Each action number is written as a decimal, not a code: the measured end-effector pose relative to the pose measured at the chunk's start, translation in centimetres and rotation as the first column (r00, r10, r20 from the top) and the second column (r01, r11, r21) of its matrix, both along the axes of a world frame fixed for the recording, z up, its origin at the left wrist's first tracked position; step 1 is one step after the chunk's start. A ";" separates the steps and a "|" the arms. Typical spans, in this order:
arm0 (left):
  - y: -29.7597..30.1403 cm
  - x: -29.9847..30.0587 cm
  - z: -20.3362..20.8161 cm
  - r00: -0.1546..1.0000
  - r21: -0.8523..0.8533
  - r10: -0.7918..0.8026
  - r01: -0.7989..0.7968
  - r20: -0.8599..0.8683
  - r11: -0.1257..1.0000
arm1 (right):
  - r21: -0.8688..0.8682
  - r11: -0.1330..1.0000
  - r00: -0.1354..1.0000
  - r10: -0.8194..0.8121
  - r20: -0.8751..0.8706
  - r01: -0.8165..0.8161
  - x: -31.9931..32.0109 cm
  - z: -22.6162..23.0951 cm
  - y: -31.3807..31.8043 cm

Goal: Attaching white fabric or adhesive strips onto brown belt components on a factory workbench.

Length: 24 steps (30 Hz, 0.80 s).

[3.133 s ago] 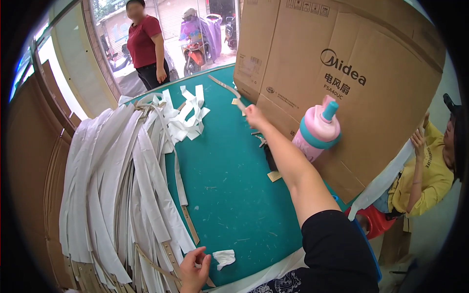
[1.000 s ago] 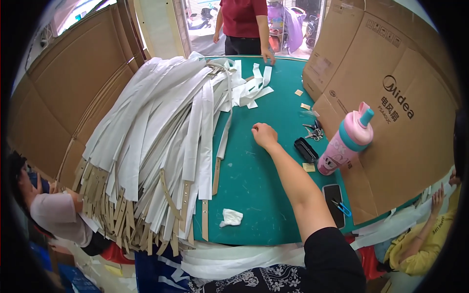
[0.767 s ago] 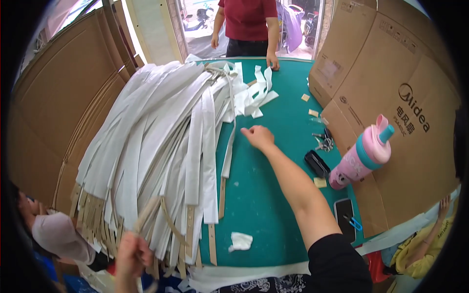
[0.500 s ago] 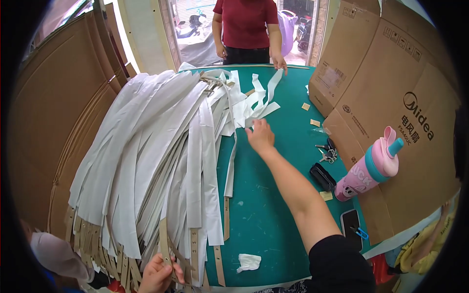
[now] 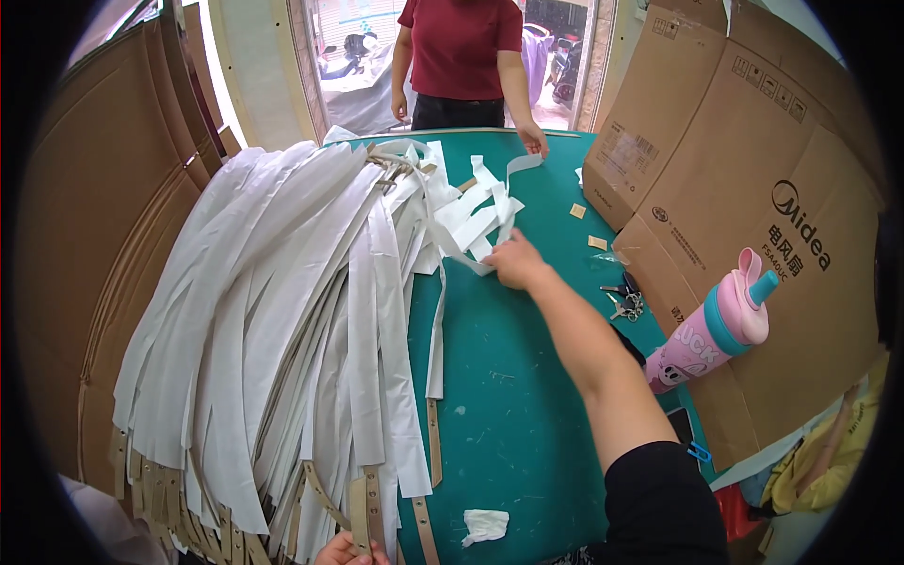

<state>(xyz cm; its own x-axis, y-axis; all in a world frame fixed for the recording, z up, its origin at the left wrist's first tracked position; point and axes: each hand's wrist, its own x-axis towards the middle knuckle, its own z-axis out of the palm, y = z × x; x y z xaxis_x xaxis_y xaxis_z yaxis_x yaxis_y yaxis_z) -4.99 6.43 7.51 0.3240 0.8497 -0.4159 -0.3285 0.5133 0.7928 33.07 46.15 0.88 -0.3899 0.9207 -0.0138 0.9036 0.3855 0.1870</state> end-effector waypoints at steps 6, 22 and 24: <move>0.8 0.7 -1.3 0.998 -0.042 -0.038 0.040 0.039 0.998 | 0.058 0.987 0.989 -0.148 0.026 0.147 0.5 2.9 -1.2; 2.3 4.4 -0.8 0.995 0.009 -0.046 0.047 -0.084 0.999 | 0.144 0.970 0.669 -0.026 -0.743 0.197 -1.8 -0.4 -22.5; 3.6 6.3 -0.6 0.986 -0.033 -0.143 0.140 -0.089 0.990 | 0.138 0.974 0.580 0.009 -0.815 0.178 -2.0 -0.5 -25.2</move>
